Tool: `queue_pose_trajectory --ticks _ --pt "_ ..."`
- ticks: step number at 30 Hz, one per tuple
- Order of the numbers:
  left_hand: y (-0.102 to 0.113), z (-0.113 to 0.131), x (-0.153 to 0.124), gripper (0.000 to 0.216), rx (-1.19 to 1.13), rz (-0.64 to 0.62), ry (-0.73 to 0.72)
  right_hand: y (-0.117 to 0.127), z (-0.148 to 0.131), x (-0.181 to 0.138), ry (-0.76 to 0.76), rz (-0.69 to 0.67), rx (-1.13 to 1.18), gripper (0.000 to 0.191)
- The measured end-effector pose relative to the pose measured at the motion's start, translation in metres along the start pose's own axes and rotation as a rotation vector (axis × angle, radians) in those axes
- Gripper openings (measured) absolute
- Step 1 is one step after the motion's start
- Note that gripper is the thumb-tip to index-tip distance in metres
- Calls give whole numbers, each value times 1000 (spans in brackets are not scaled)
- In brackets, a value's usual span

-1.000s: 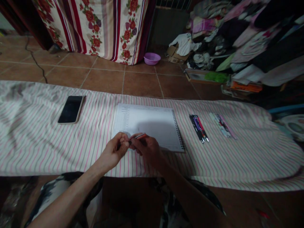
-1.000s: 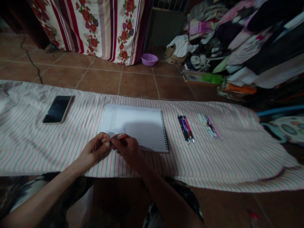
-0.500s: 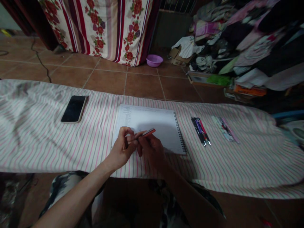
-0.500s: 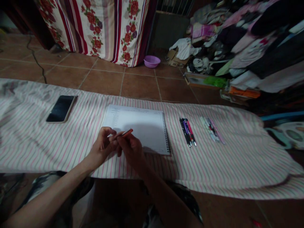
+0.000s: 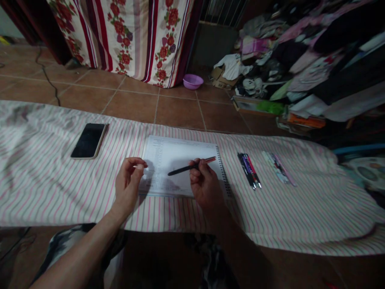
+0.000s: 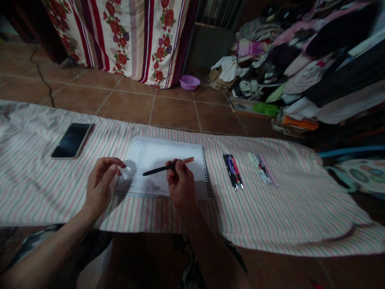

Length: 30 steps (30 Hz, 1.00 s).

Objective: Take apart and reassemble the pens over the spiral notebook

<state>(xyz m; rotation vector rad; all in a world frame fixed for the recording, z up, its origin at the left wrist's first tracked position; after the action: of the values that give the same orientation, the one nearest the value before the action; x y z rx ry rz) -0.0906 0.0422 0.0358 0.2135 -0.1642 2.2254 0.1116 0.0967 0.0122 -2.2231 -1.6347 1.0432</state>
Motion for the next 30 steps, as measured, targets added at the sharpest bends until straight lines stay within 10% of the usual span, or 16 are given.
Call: queue_pose_trajectory --ticks 9,30 --pt "-29 -14 -42 32 -130 -358 194 -30 16 -5 -356 -134 432 19" --pt "-22 15 -36 15 -208 -20 164 -48 65 -28 -550 -295 394 13"
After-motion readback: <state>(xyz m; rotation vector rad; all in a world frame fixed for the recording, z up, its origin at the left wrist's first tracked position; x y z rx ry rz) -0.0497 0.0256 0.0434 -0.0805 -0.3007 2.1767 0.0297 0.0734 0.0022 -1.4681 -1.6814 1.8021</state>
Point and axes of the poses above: each hand's wrist, its own x-axis towards the middle knuckle, its own y-axis out of the back of the hand, z = x × y, the point moved 6 cm from there along x, towards the middle knuckle, and after that the axes turned 12 degrees about z, right-handed, at the moved point
